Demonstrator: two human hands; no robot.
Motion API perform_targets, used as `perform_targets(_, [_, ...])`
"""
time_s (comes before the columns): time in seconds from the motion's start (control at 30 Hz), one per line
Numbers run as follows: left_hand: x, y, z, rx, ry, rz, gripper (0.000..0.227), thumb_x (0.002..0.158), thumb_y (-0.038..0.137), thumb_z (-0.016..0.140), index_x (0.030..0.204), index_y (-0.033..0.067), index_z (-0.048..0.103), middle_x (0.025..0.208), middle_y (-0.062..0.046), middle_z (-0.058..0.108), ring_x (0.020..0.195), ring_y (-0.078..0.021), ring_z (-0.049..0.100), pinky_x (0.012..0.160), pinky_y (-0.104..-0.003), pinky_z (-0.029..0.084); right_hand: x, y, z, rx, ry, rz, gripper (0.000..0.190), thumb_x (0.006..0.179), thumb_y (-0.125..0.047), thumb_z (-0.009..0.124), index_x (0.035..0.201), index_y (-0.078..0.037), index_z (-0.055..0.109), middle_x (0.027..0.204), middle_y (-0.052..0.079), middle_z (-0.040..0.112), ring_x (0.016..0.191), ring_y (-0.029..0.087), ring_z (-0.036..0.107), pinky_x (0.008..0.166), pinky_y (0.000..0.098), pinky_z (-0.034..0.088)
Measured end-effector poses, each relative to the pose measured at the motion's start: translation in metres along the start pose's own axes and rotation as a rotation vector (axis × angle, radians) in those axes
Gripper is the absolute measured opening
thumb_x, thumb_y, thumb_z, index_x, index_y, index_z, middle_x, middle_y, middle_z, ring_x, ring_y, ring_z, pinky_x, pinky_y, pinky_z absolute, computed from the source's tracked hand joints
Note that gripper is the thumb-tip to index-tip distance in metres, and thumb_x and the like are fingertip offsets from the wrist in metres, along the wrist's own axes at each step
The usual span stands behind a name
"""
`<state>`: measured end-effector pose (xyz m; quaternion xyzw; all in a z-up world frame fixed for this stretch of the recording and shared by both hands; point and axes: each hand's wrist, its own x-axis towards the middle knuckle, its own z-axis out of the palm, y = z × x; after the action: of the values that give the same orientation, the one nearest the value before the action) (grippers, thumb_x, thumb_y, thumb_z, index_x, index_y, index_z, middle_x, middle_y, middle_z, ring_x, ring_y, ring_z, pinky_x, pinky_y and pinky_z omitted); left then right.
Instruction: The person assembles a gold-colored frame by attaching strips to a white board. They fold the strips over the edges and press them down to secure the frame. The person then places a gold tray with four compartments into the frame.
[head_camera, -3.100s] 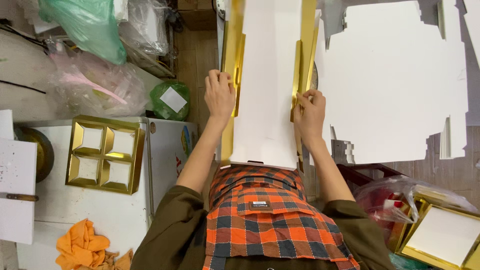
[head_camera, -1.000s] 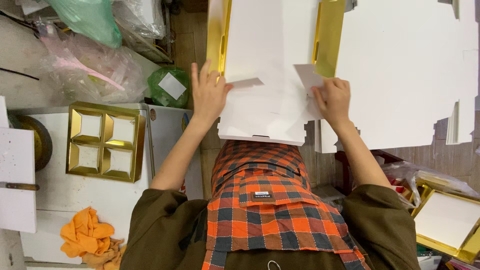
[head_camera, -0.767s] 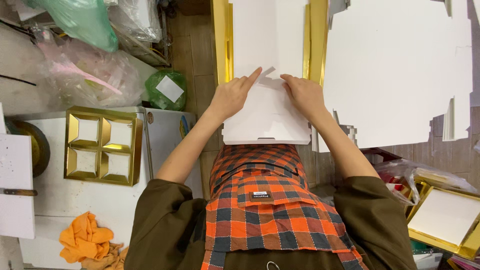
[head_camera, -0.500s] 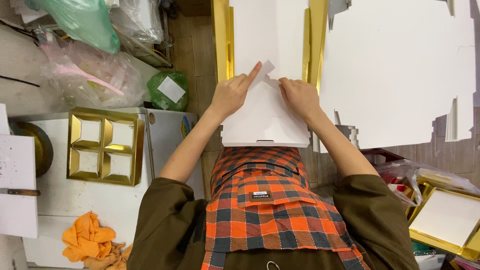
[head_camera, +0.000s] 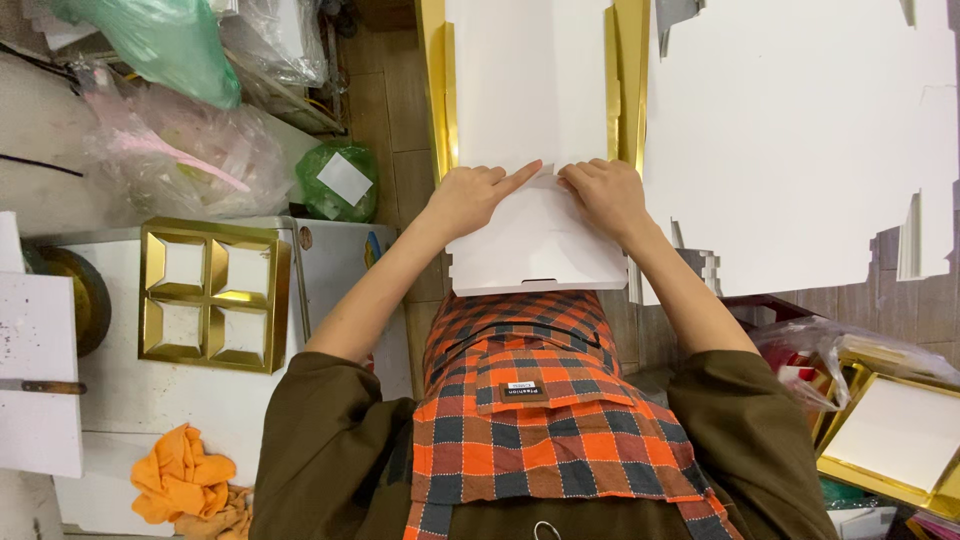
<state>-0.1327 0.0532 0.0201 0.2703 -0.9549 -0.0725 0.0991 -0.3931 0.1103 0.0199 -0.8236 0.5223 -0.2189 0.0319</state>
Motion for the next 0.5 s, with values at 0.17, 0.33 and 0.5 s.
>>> perform_targets(0.17, [-0.004, -0.003, -0.01, 0.048, -0.098, 0.056, 0.083, 0.083, 0.001, 0.059, 0.159, 0.0273, 0.04, 0.081, -0.002, 0.068, 0.068, -0.0223, 0.066, 0.059, -0.038, 0.05, 0.0, 0.001, -0.006, 0.038, -0.06, -0.001, 0.009, 0.097, -0.02, 0.071, 0.092, -0.012, 0.071, 0.081, 0.002, 0.072, 0.077, 0.021, 0.068, 0.065, 0.0376, 0.048])
perform_targets(0.33, [-0.01, 0.0, -0.01, 0.015, -0.136, 0.081, 0.08, 0.086, 0.001, 0.059, 0.158, 0.0281, 0.041, 0.083, -0.001, 0.067, 0.07, -0.0205, 0.065, 0.062, -0.036, 0.048, 0.003, -0.006, -0.011, 0.075, -0.105, -0.008, 0.008, 0.093, -0.02, 0.071, 0.093, -0.012, 0.071, 0.085, 0.003, 0.073, 0.081, 0.023, 0.069, 0.066, 0.0381, 0.05])
perform_targets(0.5, [-0.012, 0.003, -0.006, 0.028, -0.049, 0.09, 0.071, 0.088, 0.004, 0.061, 0.153, 0.027, 0.048, 0.086, 0.0, 0.067, 0.077, -0.0207, 0.065, 0.072, -0.038, 0.05, 0.011, -0.014, -0.005, 0.223, -0.078, -0.074, 0.016, 0.091, -0.016, 0.07, 0.106, -0.009, 0.071, 0.088, 0.006, 0.073, 0.082, 0.027, 0.068, 0.071, 0.0401, 0.051])
